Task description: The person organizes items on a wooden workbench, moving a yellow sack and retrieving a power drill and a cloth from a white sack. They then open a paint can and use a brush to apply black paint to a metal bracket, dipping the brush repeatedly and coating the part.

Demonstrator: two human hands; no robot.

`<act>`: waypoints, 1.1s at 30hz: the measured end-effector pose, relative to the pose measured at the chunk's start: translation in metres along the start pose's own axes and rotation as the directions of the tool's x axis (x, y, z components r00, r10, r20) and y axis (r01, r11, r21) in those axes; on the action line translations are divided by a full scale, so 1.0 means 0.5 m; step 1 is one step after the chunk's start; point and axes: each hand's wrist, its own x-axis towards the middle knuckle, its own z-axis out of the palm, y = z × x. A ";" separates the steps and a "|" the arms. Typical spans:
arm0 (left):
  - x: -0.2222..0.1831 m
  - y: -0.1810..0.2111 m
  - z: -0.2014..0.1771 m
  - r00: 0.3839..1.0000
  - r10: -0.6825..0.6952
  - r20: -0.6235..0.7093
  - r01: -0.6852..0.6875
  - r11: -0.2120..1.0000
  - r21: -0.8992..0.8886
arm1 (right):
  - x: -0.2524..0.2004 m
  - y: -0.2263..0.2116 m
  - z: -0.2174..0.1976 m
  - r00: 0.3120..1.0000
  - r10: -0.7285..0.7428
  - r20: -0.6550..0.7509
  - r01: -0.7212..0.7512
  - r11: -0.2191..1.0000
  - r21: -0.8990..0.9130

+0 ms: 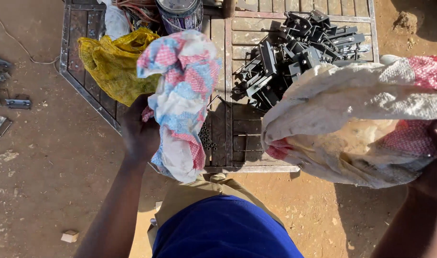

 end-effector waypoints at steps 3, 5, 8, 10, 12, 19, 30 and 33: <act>0.074 0.045 0.040 0.993 0.114 0.035 -0.111 0.990 -0.085 | -0.019 0.059 -0.101 1.000 0.015 0.020 -0.014 0.999 -0.047; 0.134 0.062 0.070 0.980 0.193 0.040 -0.181 0.963 -0.199 | -0.037 0.091 -0.152 0.999 0.006 0.033 -0.004 0.998 -0.057; 0.238 0.043 0.122 0.958 0.247 -0.143 -0.273 0.937 -0.216 | -0.078 0.126 -0.233 0.999 -0.032 0.026 0.030 0.995 0.091; 0.317 -0.025 0.162 0.860 0.196 -0.470 -0.376 0.867 -0.326 | -0.123 0.155 -0.296 0.998 -0.066 0.013 0.059 0.951 0.305; 0.387 -0.053 0.194 0.826 0.203 -0.525 -0.426 0.835 -0.348 | -0.158 0.181 -0.350 0.997 -0.079 -0.008 0.076 0.909 0.409; 0.508 -0.205 0.398 0.875 -0.321 -0.362 0.130 0.877 -0.463 | -0.253 0.149 -0.239 0.955 0.007 -0.295 -0.011 1.000 -0.013; 0.377 -0.415 0.492 0.319 -0.911 0.260 0.897 0.201 -0.394 | -0.250 0.065 0.003 0.894 0.113 -0.434 -0.253 0.926 -0.279; 0.293 -0.407 0.483 0.350 -0.932 0.099 0.765 0.223 -0.604 | -0.213 0.073 0.067 0.797 0.097 -0.596 -0.319 0.905 -0.279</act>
